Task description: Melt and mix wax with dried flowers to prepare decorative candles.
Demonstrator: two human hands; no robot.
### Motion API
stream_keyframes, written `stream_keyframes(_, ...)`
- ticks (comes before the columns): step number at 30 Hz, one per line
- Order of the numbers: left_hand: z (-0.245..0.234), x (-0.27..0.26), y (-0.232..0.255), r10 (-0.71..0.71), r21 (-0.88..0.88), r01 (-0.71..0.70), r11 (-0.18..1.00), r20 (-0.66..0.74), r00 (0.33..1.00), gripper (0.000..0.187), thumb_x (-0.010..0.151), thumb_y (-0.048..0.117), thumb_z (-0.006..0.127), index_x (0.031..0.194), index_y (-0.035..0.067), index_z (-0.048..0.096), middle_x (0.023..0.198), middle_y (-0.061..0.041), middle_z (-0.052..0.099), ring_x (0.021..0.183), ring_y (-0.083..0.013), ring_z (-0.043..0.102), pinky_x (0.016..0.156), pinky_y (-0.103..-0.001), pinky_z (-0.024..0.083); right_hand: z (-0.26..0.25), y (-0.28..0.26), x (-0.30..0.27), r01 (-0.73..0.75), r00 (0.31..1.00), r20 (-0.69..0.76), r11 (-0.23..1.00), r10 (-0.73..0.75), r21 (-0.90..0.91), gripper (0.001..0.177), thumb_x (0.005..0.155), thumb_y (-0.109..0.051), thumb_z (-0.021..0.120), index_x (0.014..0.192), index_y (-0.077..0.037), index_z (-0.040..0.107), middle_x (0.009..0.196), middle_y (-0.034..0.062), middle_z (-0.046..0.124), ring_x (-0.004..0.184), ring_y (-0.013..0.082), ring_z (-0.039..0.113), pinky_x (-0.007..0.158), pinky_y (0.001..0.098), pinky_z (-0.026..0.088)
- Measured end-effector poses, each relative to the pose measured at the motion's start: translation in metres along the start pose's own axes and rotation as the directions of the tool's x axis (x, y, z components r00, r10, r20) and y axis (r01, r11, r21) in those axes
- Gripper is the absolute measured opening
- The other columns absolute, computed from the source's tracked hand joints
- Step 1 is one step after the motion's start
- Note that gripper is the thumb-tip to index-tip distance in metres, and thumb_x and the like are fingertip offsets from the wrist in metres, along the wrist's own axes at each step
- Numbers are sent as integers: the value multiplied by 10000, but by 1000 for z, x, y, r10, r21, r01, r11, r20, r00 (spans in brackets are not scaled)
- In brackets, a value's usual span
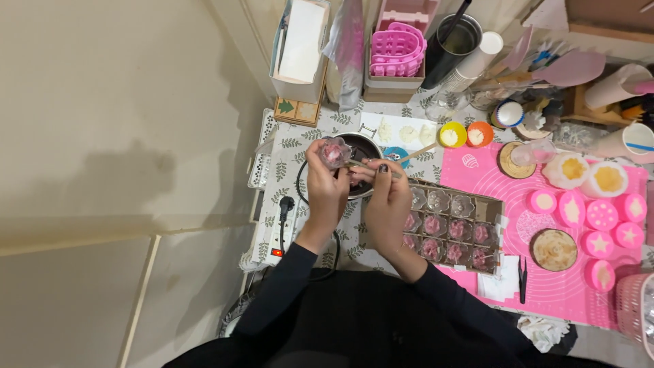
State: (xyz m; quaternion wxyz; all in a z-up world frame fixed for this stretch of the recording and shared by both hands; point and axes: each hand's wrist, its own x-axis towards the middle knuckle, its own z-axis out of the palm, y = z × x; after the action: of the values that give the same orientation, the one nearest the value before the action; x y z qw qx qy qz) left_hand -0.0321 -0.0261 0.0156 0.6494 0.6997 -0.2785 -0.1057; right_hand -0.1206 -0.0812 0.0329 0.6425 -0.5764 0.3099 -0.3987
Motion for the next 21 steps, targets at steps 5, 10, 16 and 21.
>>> stream_keyframes(5, -4, 3, 1, -104, 15, 104, 994, 16, 994, 509, 974, 20, 617, 1400, -46, 346, 1098, -169, 658, 924, -221, 695, 781, -312, 574, -5, 12, 4, -15, 1000, 3, 970, 14, 241, 238, 1107, -95, 381, 1173, 74, 535, 1200, 247, 648, 1007, 245, 725, 919, 344, 602)
stream_keyframes(10, -8, -2, -5, -57, -60, 58, 997, 14, 998, 496, 1005, 21, 602, 1409, -34, 319, 1235, -185, 602, 1077, -245, 684, 852, -324, 612, -21, 4, 9, 29, 1000, -20, 941, -24, 336, 230, 1109, -74, 379, 1149, 91, 534, 1203, 257, 642, 1030, 279, 729, 958, 375, 597)
stream_keyframes(16, -36, -2, 0, -338, -102, 353, 930, 138, 931, 530, 950, 36, 580, 1396, 57, 295, 1266, -126, 591, 1057, -195, 672, 861, -324, 586, -59, 13, 12, 298, 954, 77, 945, -290, -133, 203, 1112, 2, 374, 1169, 51, 563, 1206, 203, 632, 1032, 258, 732, 940, 359, 617)
stream_keyframes(21, -50, -7, -7, -210, -159, 252, 955, 240, 948, 529, 954, 22, 648, 1374, 99, 334, 1232, -106, 567, 1123, -180, 635, 945, -313, 555, -66, 18, 0, 511, 838, 509, 615, -199, -600, 261, 963, 23, 513, 1202, 8, 617, 1204, 172, 667, 884, 277, 674, 795, 344, 569)
